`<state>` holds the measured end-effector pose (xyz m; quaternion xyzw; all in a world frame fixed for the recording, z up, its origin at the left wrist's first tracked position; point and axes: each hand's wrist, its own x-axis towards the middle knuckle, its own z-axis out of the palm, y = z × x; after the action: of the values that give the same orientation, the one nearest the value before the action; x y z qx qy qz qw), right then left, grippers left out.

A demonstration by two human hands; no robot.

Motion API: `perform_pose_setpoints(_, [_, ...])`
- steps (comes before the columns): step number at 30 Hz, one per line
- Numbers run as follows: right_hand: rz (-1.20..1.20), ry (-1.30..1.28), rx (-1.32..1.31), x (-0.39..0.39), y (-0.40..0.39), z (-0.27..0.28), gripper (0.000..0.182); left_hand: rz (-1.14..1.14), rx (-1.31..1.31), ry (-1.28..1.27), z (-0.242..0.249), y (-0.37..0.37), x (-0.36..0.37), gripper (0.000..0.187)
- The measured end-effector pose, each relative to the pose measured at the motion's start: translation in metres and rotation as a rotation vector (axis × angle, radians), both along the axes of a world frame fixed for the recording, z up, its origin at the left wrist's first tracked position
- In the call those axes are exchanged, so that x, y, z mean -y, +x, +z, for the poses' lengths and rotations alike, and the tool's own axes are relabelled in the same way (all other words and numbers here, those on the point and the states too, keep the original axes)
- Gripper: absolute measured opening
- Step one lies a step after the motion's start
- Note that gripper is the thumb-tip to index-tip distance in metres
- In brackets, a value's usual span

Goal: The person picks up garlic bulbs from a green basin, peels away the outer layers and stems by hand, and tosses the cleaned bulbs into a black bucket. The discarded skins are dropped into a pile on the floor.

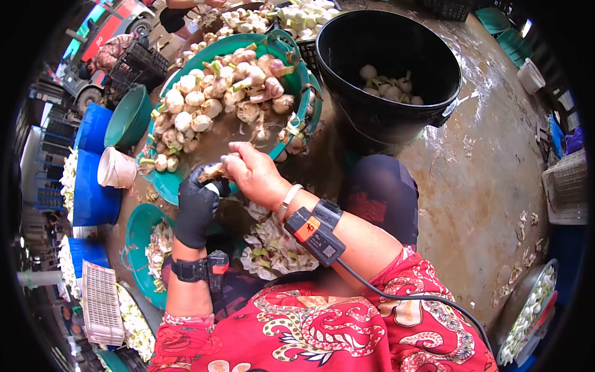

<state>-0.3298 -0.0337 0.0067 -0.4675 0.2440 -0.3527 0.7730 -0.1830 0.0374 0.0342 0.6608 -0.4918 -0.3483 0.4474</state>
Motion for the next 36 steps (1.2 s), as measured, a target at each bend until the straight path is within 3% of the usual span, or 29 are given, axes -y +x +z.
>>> perform_pose_setpoints(1, [0.018,-0.081,-0.03,0.002,-0.001,0.001,0.045,-0.003,0.002,0.002,0.002,-0.002,-0.002,0.028])
perform_pose_setpoints(3, [0.048,0.023,-0.009,0.006,-0.004,0.002,0.043,0.116,-0.33,-0.043,0.01,-0.013,-0.005,0.033])
perform_pose_setpoints(6, [0.018,0.114,0.177,0.008,-0.004,0.001,0.043,0.119,-0.44,-0.097,0.018,-0.018,-0.004,0.036])
perform_pose_setpoints(9, [-0.061,0.118,0.32,0.004,0.002,-0.002,0.043,0.122,-0.375,-0.119,0.018,-0.01,-0.002,0.038])
perform_pose_setpoints(13, [-0.113,0.074,0.258,-0.001,0.007,-0.005,0.039,0.179,-0.301,-0.062,0.02,-0.013,0.002,0.038])
perform_pose_setpoints(15, [-0.165,0.127,0.231,-0.007,0.011,-0.007,0.036,0.16,-0.153,-0.173,0.007,-0.018,0.007,0.037])
perform_pose_setpoints(19, [-0.059,0.35,0.173,-0.004,0.005,-0.007,0.024,0.137,-0.314,-0.096,0.009,-0.017,0.002,0.038])
perform_pose_setpoints(22, [0.065,0.492,0.278,-0.005,-0.001,-0.003,0.019,0.138,-0.203,-0.111,0.005,-0.01,0.003,0.037])
perform_pose_setpoints(25, [0.031,0.324,0.238,-0.001,0.004,-0.01,0.019,0.121,-0.367,-0.095,0.008,-0.01,-0.002,0.036])
perform_pose_setpoints(32, [0.116,0.339,0.316,-0.003,0.007,-0.008,0.018,0.159,-0.364,-0.054,0.011,-0.01,-0.006,0.032])
perform_pose_setpoints(34, [-0.052,0.159,0.187,-0.011,0.008,-0.004,0.031,0.112,-0.215,-0.073,0.008,-0.005,-0.008,0.029])
perform_pose_setpoints(36, [0.008,0.132,0.163,-0.006,0.003,-0.005,0.038,0.08,-0.198,-0.057,0.014,-0.004,-0.013,0.028])
